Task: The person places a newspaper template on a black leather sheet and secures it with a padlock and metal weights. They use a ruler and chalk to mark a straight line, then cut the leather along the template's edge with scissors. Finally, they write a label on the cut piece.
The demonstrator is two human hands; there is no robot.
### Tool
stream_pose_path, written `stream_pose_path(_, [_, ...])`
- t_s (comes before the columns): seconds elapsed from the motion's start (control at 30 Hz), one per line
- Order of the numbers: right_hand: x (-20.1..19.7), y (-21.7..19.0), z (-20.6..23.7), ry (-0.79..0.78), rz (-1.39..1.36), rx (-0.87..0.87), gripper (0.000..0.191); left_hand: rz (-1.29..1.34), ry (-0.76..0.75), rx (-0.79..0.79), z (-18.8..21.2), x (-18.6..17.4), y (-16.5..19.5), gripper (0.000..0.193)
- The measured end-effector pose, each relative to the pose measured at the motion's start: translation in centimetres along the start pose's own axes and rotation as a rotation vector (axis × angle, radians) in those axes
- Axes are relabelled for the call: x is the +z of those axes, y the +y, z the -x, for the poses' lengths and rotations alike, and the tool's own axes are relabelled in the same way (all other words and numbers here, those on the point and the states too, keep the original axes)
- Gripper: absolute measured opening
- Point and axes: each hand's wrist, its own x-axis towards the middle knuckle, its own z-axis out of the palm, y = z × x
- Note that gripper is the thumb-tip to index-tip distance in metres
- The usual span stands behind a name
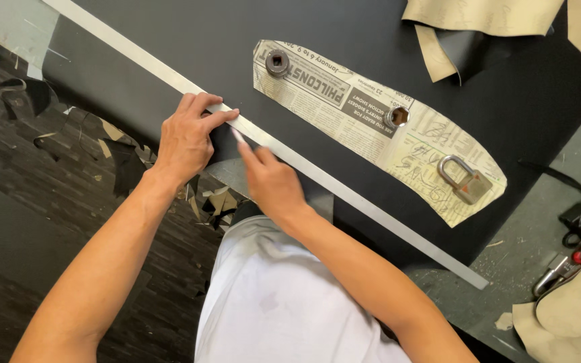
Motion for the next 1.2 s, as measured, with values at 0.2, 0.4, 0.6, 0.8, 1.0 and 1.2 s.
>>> stream_pose_path(0.2, [-3.4, 1.7, 3.6, 0.005, 0.003, 0.014, 0.045, 0.007, -0.016, -0.025, 0.2, 0.1, 0.3, 0.051])
stream_pose_path(0.4, [-14.7, 3.8, 17.2, 0.037, -0.046, 0.325, 0.044, -0.041, -0.039, -0.006, 0.0, -0.2, 1.1, 0.054])
stream_pose_path(0.6, [-13.7, 4.4, 18.1, 0.103, -0.131, 0.291, 0.041, 0.084, 0.048, 0.023, -0.4, 3.1, 9.3, 0.026])
stream_pose_path(0.8, [-11.0, 5.0, 14.8, 0.097, -0.144, 0.162, 0.038, 0.331, -0.197, 0.083, -2.5, 9.7, 16.8, 0.02])
stream_pose_path(1.0, [-10.0, 4.9, 14.1, 0.115, -0.172, 0.227, 0.036, 0.248, -0.319, 0.11, -3.3, 12.2, 16.4, 0.031])
stream_pose_path(1.2, [-15.1, 6.5, 21.1, 0.156, -0.097, 0.488, 0.035, 0.147, -0.306, 0.237, -3.2, 12.0, 16.2, 0.029])
